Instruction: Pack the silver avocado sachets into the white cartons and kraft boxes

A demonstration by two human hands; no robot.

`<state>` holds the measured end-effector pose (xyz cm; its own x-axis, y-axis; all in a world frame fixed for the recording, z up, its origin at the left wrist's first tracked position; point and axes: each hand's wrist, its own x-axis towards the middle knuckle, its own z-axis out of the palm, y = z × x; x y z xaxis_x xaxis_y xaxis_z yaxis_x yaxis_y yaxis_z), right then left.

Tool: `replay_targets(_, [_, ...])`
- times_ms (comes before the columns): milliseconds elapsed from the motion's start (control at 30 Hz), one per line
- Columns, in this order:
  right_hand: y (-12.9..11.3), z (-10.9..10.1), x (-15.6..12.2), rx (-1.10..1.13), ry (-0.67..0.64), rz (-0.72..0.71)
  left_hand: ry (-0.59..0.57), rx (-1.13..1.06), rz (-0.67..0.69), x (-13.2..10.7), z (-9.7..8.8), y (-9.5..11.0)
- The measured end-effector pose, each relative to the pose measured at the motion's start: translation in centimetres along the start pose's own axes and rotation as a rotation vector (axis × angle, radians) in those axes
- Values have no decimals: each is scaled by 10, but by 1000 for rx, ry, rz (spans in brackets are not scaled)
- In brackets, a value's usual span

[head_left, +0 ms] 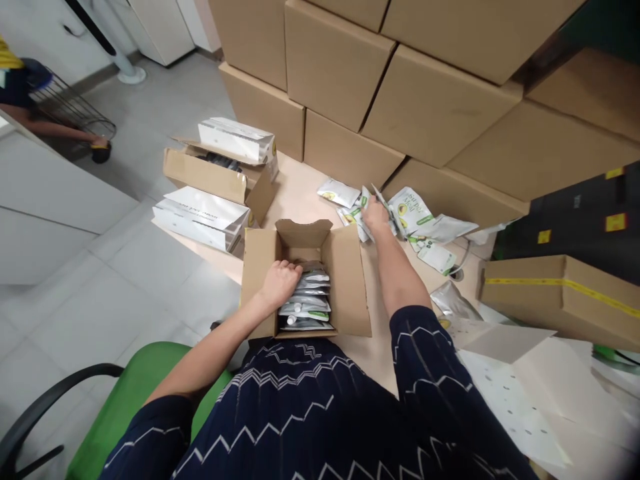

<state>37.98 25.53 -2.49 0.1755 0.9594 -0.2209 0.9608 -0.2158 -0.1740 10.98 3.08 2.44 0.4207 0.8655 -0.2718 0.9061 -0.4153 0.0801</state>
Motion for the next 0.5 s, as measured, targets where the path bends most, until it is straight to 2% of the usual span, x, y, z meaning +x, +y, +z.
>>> replay_targets(100, [13, -5, 3, 52, -28, 0, 21, -2, 3, 0, 2, -1])
replay_targets(267, [38, -33, -13, 229, 182, 33, 24, -4, 8, -1, 2, -1])
replay_targets(333, [47, -50, -32, 438, 282, 26, 11, -3, 5, -1, -2, 0])
replay_targets(400, [50, -68, -59, 728, 356, -44, -2, 6, 2, -1, -5, 2])
replay_targets(500, [41, -92, -110, 1049, 325, -241, -21, 24, 0, -1, -9, 4])
